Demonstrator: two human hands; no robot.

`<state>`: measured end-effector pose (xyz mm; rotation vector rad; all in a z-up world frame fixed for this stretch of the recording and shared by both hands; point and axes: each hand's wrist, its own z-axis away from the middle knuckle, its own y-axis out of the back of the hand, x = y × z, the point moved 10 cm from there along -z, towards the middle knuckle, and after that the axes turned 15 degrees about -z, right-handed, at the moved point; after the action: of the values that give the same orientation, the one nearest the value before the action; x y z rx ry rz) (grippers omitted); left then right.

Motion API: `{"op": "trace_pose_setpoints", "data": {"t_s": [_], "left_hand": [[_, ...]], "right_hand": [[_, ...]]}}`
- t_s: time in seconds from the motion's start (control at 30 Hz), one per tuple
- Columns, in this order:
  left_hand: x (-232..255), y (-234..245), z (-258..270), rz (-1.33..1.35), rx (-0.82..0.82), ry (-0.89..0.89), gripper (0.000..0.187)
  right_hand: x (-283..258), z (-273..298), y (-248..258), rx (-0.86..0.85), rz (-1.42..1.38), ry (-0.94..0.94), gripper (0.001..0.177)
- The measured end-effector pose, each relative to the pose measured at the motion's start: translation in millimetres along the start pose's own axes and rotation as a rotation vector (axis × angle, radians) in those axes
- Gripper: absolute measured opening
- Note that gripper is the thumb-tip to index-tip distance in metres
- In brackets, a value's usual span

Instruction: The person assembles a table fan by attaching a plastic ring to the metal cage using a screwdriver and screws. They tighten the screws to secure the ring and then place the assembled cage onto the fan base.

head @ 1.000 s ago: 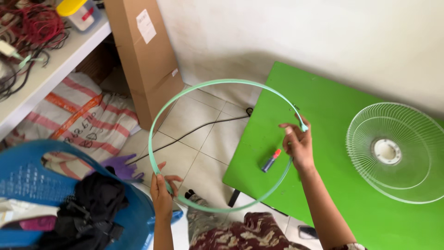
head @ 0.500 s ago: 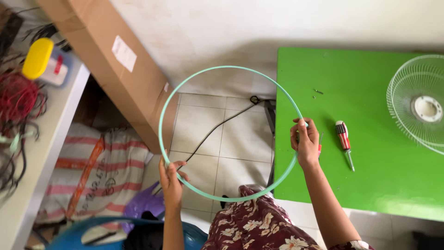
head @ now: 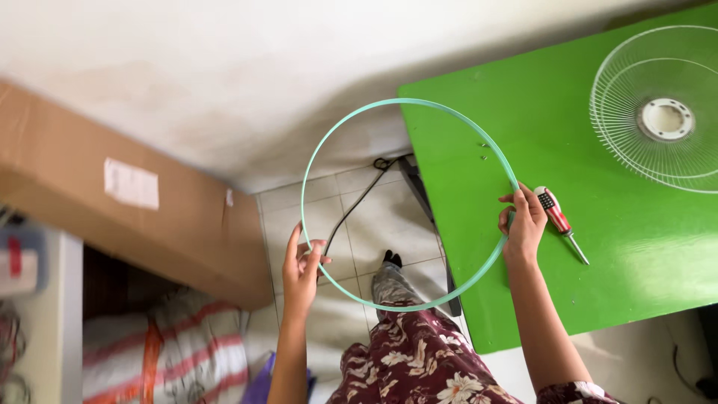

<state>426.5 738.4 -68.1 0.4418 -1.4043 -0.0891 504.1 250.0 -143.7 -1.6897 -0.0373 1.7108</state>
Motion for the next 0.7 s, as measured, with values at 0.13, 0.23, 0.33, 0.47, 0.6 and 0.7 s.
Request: {"op": "trace_pose_setpoints", "data": {"t_s": [0.13, 0.23, 0.33, 0.47, 0.6, 0.7], "left_hand": [[14.8, -40.2, -82.1, -0.010, -0.153, 0.089, 0.063], [18.3, -85.3, -137.7, -0.021, -0.242, 0.067, 0.063], [11.2, -129.9, -171.8, -0.048, -0.322, 0.079, 0.063], [-3.4, -189.6, -215.7, -0.079, -0.386, 0.102, 0.060], [-18.5, -237.5, -254.7, -0.190, -0.408, 0.022, 0.054], [-14.5, -269.7, -287.0, -0.305, -0.390, -0.172, 0.049]], "right_hand": [[8.1, -44.5, 16.7, 0.069, -0.011, -0.007, 0.030], [15.1, -74.6, 42.5, 0.159, 0.059, -0.042, 0.033], [21.5, -97.6, 71.0, 0.222, 0.201, -0.067, 0.036], [49.0, -125.7, 109.8, 0.316, 0.209, -0.168, 0.039], [70.3, -134.5, 116.0, 0.317, 0.317, -0.193, 0.044], [75.1, -137.1, 118.3, 0.385, 0.438, -0.250, 0.050]]}}
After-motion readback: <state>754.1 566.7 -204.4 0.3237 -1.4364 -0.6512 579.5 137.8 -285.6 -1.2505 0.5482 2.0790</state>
